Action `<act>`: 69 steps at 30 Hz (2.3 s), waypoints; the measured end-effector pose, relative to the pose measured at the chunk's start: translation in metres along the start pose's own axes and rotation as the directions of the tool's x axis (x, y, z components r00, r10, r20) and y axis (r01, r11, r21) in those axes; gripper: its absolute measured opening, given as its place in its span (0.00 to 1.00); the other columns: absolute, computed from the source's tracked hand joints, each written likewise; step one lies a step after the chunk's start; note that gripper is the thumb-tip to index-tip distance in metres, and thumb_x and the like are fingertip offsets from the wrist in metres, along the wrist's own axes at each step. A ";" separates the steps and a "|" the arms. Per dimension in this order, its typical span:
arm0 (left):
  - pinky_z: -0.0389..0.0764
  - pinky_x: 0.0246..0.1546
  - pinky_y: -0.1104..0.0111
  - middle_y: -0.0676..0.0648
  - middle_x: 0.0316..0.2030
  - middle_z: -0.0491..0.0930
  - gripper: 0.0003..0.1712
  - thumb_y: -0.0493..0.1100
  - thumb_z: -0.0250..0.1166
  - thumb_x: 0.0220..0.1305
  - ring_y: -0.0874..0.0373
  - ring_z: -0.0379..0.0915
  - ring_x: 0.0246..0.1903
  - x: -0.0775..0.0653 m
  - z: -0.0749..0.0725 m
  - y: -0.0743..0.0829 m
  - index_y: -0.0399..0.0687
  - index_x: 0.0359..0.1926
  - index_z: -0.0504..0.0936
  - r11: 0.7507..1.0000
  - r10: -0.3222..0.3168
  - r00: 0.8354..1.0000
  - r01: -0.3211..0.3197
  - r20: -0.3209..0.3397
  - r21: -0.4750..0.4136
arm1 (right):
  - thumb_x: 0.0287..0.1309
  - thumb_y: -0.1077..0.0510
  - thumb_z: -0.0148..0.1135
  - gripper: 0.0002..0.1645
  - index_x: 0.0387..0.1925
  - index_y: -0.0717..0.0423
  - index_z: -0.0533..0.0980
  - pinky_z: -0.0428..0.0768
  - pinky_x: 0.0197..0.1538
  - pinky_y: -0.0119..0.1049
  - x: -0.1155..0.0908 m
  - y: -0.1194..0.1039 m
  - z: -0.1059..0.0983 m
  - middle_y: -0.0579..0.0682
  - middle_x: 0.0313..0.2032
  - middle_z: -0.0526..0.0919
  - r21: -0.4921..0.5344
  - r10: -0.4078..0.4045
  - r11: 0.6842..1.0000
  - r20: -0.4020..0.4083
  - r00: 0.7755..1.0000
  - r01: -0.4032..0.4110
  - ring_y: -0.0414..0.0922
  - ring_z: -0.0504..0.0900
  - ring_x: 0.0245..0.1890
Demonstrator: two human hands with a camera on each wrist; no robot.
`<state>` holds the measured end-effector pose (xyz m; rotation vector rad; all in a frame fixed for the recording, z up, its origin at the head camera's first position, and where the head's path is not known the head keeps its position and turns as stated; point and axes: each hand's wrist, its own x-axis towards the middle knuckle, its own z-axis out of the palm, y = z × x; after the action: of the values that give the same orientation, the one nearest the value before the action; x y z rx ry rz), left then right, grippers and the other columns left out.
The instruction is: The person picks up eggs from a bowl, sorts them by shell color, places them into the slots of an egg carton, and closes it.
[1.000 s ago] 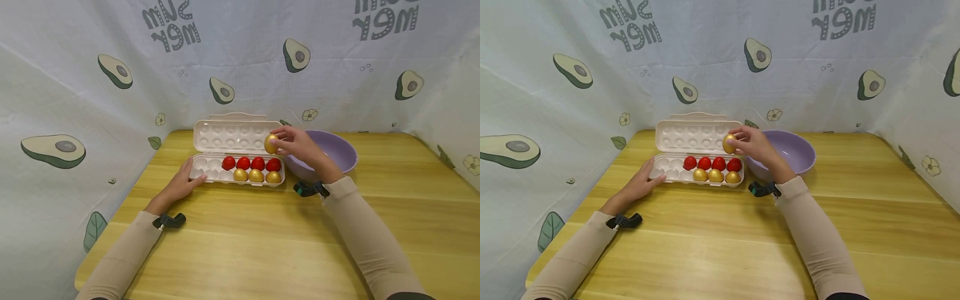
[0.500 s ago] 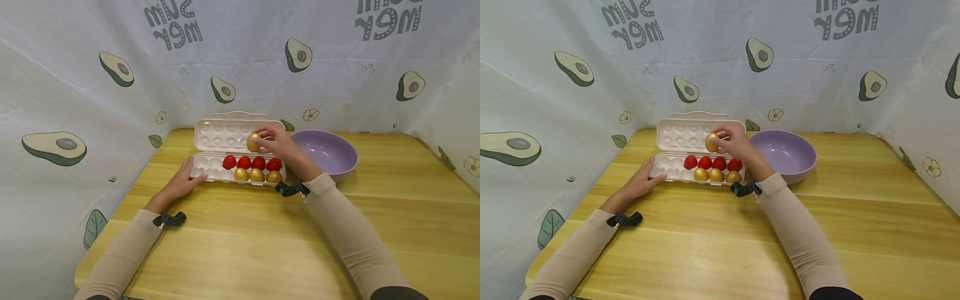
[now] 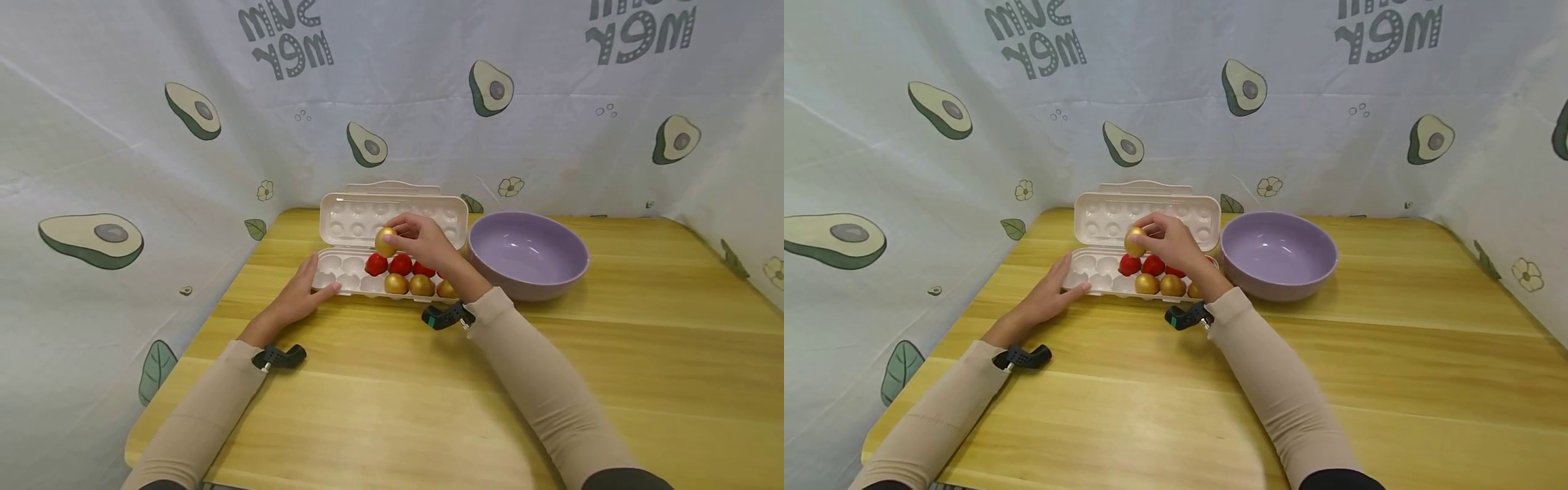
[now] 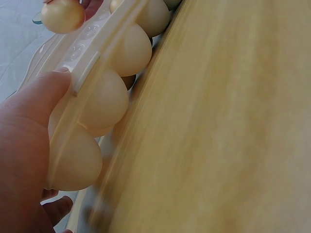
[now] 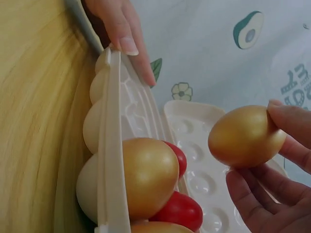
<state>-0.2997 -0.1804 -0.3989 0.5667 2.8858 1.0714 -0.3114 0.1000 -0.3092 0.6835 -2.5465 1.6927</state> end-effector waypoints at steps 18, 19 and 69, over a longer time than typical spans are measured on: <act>0.44 0.64 0.54 0.46 0.69 0.35 0.55 0.70 0.50 0.56 0.52 0.34 0.67 0.000 -0.002 0.002 0.47 0.70 0.33 1.000 0.000 1.000 0.000 0.004 -0.008 | 0.53 0.45 0.61 0.20 0.46 0.47 0.75 0.77 0.45 0.37 0.005 0.019 0.025 0.48 0.44 0.78 -0.121 0.016 0.993 0.028 0.999 -0.013 0.46 0.79 0.43; 0.44 0.64 0.54 0.46 0.69 0.35 0.55 0.70 0.50 0.56 0.52 0.34 0.67 0.000 -0.002 0.002 0.47 0.70 0.32 1.000 0.001 1.000 -0.001 0.006 -0.006 | 0.53 0.45 0.61 0.19 0.45 0.47 0.75 0.77 0.45 0.37 0.005 0.019 0.025 0.48 0.43 0.78 -0.124 0.012 0.992 0.027 1.000 -0.009 0.46 0.79 0.43; 0.43 0.64 0.54 0.46 0.69 0.35 0.55 0.69 0.51 0.56 0.52 0.33 0.67 -0.003 -0.002 0.006 0.47 0.70 0.33 1.000 -0.004 1.000 0.004 0.011 -0.019 | 0.49 0.55 0.66 0.13 0.38 0.54 0.81 0.77 0.40 0.29 -0.004 0.018 0.042 0.44 0.32 0.82 -0.360 -0.023 0.931 0.113 0.993 0.063 0.39 0.80 0.33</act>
<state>-0.2954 -0.1781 -0.3936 0.5637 2.8624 1.0908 -0.3043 0.0701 -0.3433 0.8103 -2.7819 1.1475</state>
